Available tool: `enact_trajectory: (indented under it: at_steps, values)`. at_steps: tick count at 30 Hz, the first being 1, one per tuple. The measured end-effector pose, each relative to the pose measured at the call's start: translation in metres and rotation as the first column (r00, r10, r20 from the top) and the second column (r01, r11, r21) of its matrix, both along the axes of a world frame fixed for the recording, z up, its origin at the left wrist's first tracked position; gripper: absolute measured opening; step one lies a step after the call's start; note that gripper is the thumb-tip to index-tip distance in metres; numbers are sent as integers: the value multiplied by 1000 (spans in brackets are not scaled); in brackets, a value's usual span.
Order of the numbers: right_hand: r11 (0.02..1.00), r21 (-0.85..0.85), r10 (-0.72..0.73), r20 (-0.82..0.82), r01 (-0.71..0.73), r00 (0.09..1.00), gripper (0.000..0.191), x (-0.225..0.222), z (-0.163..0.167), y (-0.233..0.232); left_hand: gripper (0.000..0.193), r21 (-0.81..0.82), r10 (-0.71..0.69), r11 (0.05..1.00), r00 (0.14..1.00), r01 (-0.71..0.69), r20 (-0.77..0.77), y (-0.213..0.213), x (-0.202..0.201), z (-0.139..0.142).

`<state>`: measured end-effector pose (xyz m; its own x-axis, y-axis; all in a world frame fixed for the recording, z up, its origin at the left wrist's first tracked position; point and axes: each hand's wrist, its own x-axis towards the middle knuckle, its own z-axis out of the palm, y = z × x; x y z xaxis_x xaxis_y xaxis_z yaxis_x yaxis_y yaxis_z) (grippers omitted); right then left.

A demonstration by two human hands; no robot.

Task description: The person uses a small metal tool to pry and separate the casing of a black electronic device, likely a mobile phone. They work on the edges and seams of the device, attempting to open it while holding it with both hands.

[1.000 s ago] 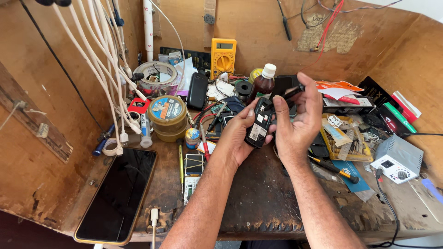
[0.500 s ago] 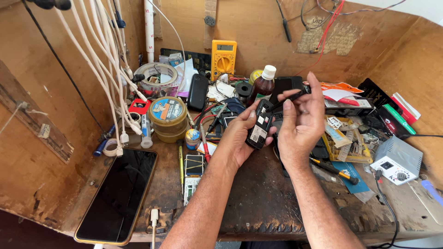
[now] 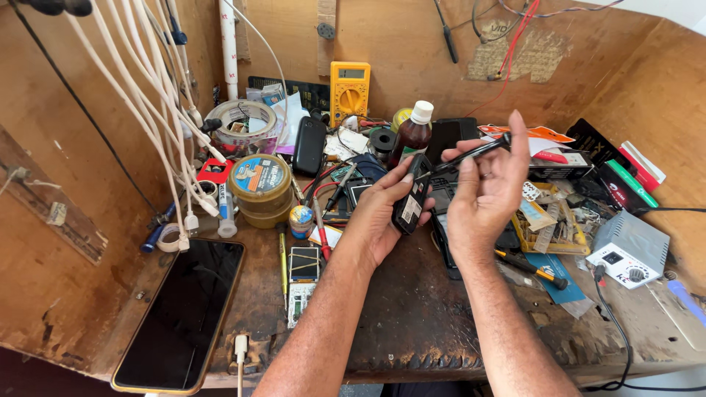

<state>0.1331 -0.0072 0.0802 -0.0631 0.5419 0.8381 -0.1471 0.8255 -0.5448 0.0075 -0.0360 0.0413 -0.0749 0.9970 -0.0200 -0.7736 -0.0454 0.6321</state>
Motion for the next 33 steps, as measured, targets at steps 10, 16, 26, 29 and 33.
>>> enact_trajectory:
  at_steps: [10, 16, 26, 29, 33]
  values:
    - [991, -10, -131, -109, 131, 985, 61, 17, -16, 27, 57, 161, 261, 963, 902, -217, -345, 5, 8, -5]
    - [979, -70, -200, -175, 190, 964, 60, 26, -24, 42, 79, 395, 535, 840, 447, -371, -717, -4, 16, -3]
    - [965, -119, -247, -133, 232, 960, 62, 23, -22, 38, 79, 502, 606, 772, 214, -391, -766, -11, 14, 8]
    - [970, -118, -227, -134, 212, 965, 63, 23, -21, 35, 78, 469, 590, 789, 276, -397, -759, -13, 16, 7]
    - [961, -123, -262, -108, 248, 959, 59, 22, -20, 34, 78, 436, 552, 809, 253, -396, -794, -9, 15, 4]
